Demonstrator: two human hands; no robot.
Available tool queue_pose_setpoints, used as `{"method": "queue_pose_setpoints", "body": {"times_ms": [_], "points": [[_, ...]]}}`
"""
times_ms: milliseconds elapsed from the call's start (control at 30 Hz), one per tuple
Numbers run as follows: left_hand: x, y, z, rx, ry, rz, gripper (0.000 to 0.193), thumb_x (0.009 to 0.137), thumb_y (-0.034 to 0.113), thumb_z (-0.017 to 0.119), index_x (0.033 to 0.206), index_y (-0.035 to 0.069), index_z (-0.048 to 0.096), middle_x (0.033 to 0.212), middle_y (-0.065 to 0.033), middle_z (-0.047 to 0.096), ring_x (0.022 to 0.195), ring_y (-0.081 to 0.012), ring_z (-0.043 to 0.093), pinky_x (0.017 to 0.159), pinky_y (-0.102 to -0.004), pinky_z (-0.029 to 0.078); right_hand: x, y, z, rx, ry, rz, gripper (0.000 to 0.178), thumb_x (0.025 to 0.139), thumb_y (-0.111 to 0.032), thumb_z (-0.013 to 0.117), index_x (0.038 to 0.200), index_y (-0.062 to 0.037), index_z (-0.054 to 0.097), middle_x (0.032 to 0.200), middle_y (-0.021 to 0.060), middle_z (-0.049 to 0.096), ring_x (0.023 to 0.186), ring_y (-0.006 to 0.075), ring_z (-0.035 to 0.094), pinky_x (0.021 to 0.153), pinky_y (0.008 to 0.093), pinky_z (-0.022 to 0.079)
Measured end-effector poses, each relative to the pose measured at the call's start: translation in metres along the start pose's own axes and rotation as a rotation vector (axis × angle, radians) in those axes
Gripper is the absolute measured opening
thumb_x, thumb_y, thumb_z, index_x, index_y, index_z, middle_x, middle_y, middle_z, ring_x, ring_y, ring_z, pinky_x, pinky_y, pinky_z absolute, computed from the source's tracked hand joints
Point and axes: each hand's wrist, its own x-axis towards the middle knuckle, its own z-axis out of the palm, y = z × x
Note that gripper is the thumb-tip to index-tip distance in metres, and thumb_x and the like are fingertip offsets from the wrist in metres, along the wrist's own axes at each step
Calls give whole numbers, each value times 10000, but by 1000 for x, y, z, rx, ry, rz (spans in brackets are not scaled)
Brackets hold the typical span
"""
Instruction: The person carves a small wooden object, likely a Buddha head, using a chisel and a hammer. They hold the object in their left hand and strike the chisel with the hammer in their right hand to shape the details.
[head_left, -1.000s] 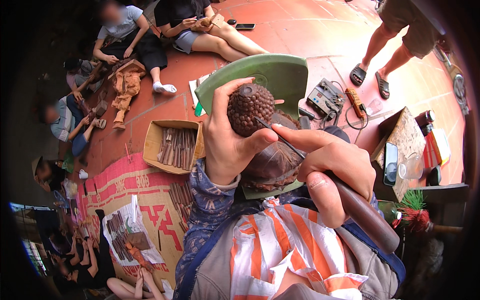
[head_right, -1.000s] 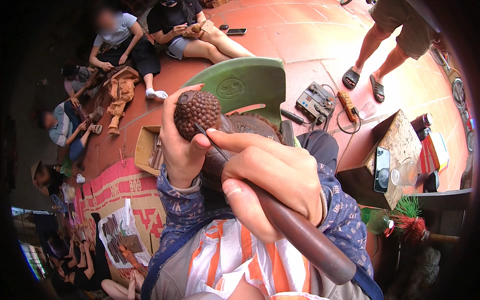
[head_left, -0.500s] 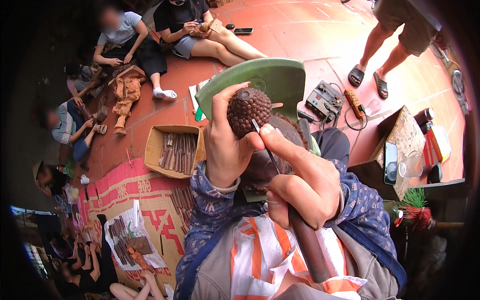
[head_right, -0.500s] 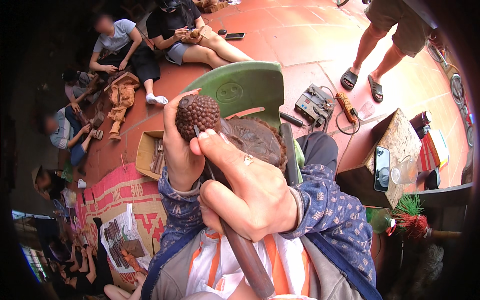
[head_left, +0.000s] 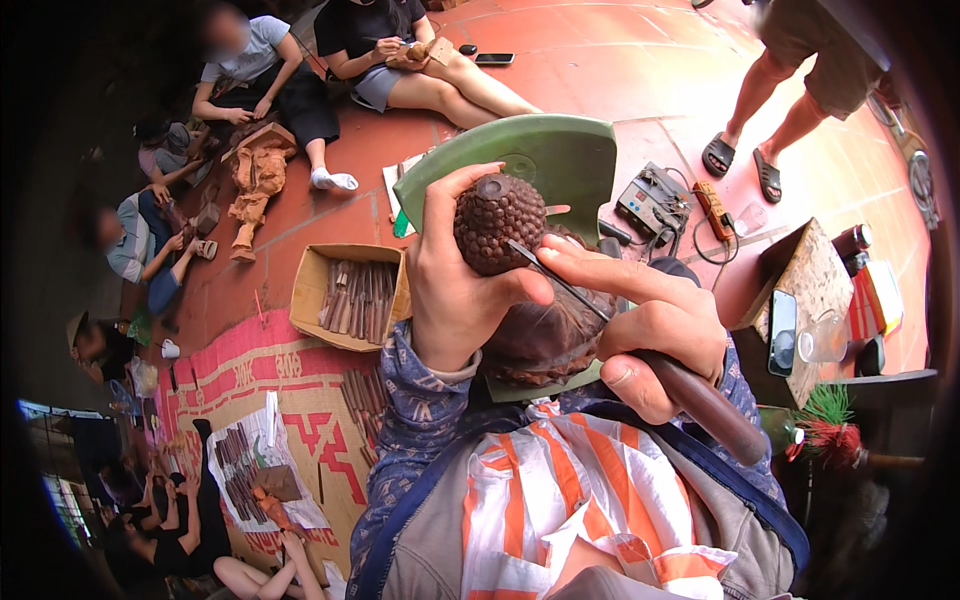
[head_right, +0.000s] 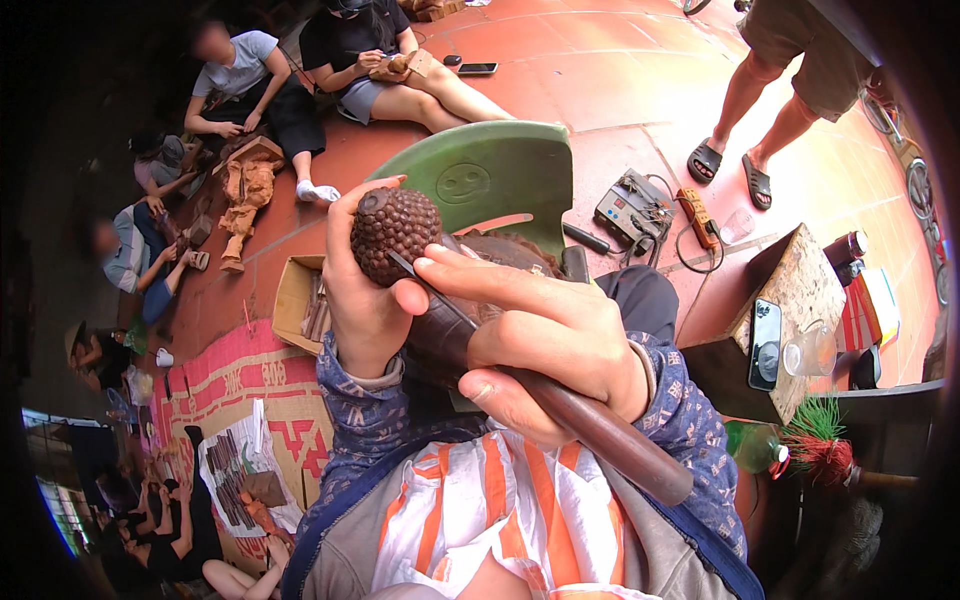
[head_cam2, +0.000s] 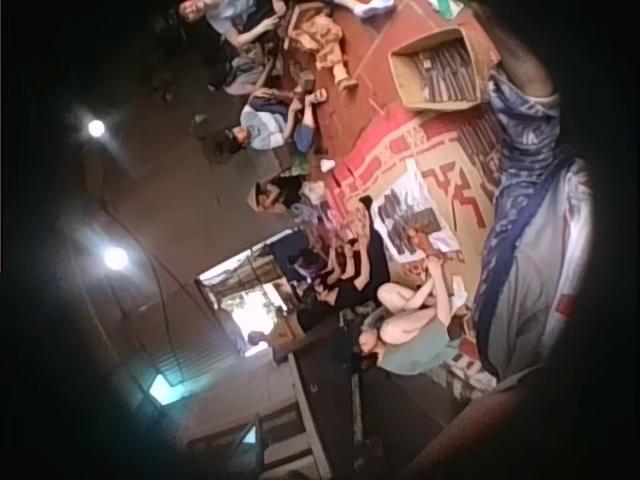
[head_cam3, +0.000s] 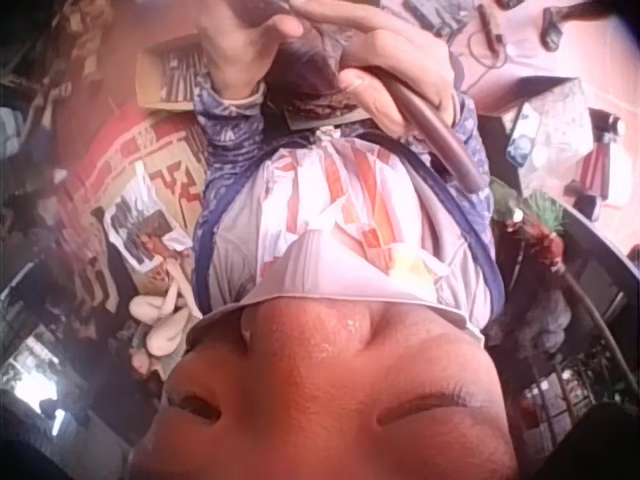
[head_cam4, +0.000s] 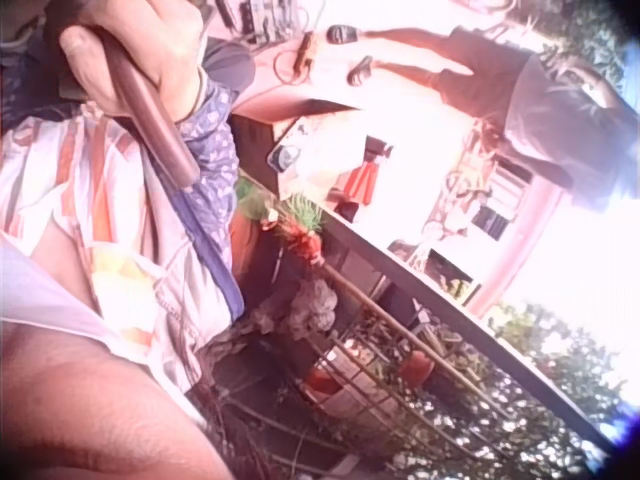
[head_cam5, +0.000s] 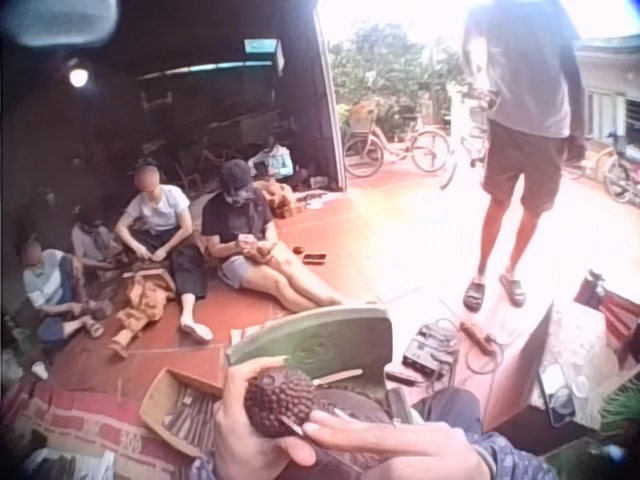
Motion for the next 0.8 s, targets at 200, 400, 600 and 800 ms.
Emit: {"method": "queue_pose_setpoints", "body": {"times_ms": [200, 400, 600, 800], "points": [[1, 2, -4, 25, -7, 12, 903, 614, 646, 765, 1207, 21, 494, 920, -99, 660, 849, -210, 680, 743, -324, 546, 13, 8, -13, 94, -26, -13, 217, 829, -166, 592, 724, 19, 551, 1139, 400, 568, 1114, 493, 579, 989, 547, 416], [1, 3, -2, 77, 16, 40, 868, 652, 615, 772, 1208, 10, 491, 944, -121, 655, 860, -219, 678, 754, -326, 544, 21, 7, -20, 140, -83, 14, 318, 880, -243, 577, 689, 2, 507, 1116, 405, 573, 1128, 524, 558, 1004, 614, 382], [-4, 5, 3, -9, 40, -65, 838, 682, 566, 783, 1214, -6, 478, 971, -141, 651, 882, -230, 680, 764, -329, 545, 32, 29, -33, 242, -194, -83, 380, 924, -269, 544, 667, 4, 479, 1097, 420, 569, 1134, 538, 545, 991, 629, 384], [-3, 6, 3, 44, 43, -55, 807, 704, 550, 776, 1208, -5, 477, 962, -147, 658, 889, -244, 689, 761, -333, 552, 42, 48, -42, 285, -304, -231, 225, 856, -108, 565, 673, 12, 512, 1135, 366, 577, 1139, 463, 580, 1030, 494, 415]]}}
